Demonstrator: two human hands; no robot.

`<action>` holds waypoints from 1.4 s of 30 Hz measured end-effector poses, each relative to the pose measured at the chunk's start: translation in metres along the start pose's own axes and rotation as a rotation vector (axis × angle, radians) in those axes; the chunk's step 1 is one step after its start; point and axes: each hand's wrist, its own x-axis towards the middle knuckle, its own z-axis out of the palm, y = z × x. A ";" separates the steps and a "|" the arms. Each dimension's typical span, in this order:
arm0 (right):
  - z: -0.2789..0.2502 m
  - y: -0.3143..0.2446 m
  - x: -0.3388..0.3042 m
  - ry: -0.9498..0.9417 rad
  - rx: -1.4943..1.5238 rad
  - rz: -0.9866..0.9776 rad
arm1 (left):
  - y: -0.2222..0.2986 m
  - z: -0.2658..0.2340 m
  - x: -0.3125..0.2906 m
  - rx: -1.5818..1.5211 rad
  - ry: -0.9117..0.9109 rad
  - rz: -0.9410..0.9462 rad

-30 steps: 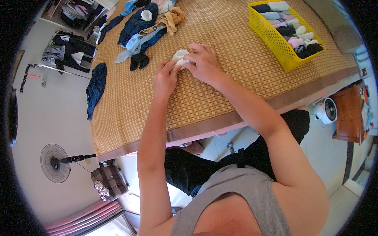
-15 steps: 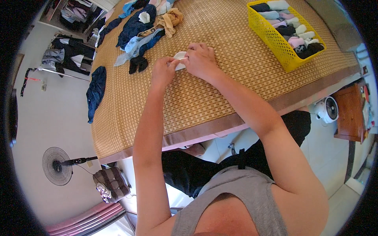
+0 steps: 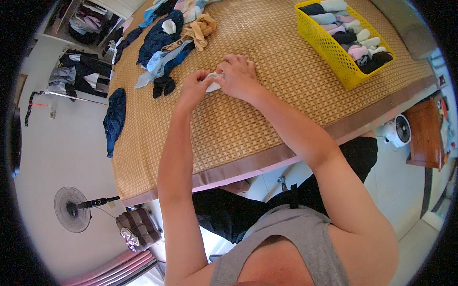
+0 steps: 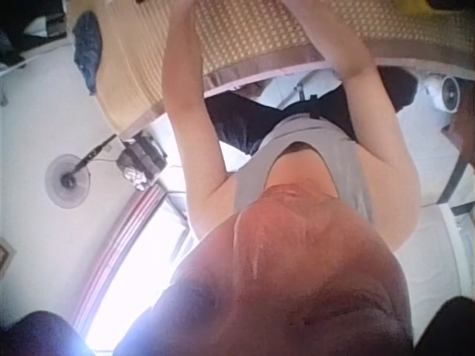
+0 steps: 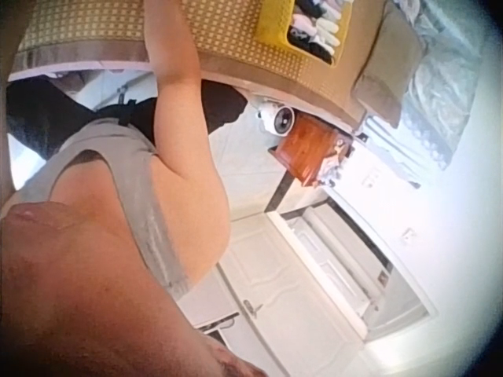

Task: Sort and fold various pairs of socks on a bed and place them into a yellow organizer basket.

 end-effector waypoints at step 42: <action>0.006 0.015 -0.005 0.317 0.039 -0.493 | -0.028 0.016 -0.019 0.090 0.332 0.594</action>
